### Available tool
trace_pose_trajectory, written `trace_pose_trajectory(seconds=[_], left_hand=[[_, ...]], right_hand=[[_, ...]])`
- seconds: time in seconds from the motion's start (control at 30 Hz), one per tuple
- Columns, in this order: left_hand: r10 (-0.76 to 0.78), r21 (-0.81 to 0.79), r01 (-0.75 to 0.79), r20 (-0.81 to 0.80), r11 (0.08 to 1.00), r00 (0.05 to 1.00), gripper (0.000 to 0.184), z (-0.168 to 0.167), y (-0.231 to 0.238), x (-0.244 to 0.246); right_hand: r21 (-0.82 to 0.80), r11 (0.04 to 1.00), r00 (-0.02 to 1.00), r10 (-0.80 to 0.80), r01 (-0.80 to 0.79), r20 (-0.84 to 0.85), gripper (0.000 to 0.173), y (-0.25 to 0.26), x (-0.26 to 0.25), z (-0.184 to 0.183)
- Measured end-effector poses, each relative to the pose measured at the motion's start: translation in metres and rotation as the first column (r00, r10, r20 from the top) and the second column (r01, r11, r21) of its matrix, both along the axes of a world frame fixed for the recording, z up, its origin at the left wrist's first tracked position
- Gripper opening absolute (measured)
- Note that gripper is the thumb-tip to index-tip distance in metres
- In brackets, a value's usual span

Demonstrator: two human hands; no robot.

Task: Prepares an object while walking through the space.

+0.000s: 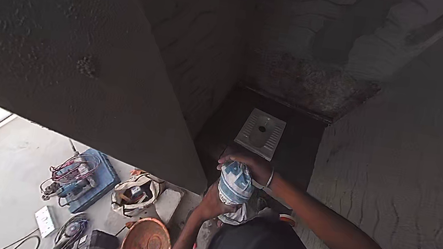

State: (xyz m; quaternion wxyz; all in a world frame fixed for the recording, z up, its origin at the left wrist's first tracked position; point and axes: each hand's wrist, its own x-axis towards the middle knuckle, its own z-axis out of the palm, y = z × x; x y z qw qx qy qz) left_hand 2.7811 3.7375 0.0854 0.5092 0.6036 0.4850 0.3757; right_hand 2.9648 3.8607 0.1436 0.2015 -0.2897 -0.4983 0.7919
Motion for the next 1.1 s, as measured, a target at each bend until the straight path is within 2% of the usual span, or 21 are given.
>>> trace_pose_trajectory(seconds=[0.13,0.2,0.57,0.67,0.73,0.87,0.93,1.0,1.07,1.1], left_hand=[[-0.003,-0.014,0.003,-0.008,1.000,1.000,0.095,0.004,-0.003,-0.002],[-0.003,-0.023,0.003,-0.025,1.000,1.000,0.096,0.005,-0.005,-0.004],[-0.007,-0.108,0.011,0.035,0.994,0.999,0.093,-0.001,-0.001,0.005],[0.021,-0.146,-0.014,0.047,0.989,0.999,0.091,0.002,0.008,0.014],[0.047,-0.181,-0.035,0.060,0.983,0.997,0.093,0.003,0.017,0.022],[0.124,-0.268,-0.084,0.138,0.960,0.983,0.101,-0.007,0.042,0.039],[0.195,-0.318,-0.131,0.178,0.939,0.965,0.103,-0.013,0.057,0.048],[0.316,-0.377,-0.220,0.214,0.900,0.924,0.096,-0.015,0.076,0.058],[0.440,-0.418,-0.316,0.245,0.852,0.864,0.081,-0.017,0.099,0.065],[0.493,-0.431,-0.362,0.243,0.827,0.836,0.072,-0.019,0.111,0.067]], right_hand=[[0.025,0.969,0.961,-0.248,0.247,0.119,0.030,-0.021,-0.012,0.026],[0.065,0.949,0.936,-0.315,0.309,0.157,0.029,-0.029,-0.016,0.030],[0.175,0.931,0.893,-0.358,0.320,0.273,0.035,-0.025,-0.011,0.022],[0.109,0.923,0.889,-0.385,0.369,0.248,0.034,-0.014,-0.005,0.011],[-0.023,0.902,0.882,-0.416,0.431,0.222,0.039,-0.005,-0.001,0.004],[-0.079,0.880,0.881,-0.461,0.469,0.106,0.079,0.024,0.014,-0.027],[-0.010,0.812,0.803,-0.576,0.584,0.154,0.079,0.029,0.019,-0.028],[0.166,0.747,0.718,-0.665,0.644,0.208,0.065,0.030,0.026,-0.031],[0.450,0.710,0.684,-0.684,0.542,0.254,0.066,0.029,0.039,-0.046],[0.570,0.696,0.688,-0.667,0.437,0.287,0.077,0.027,0.045,-0.055]])
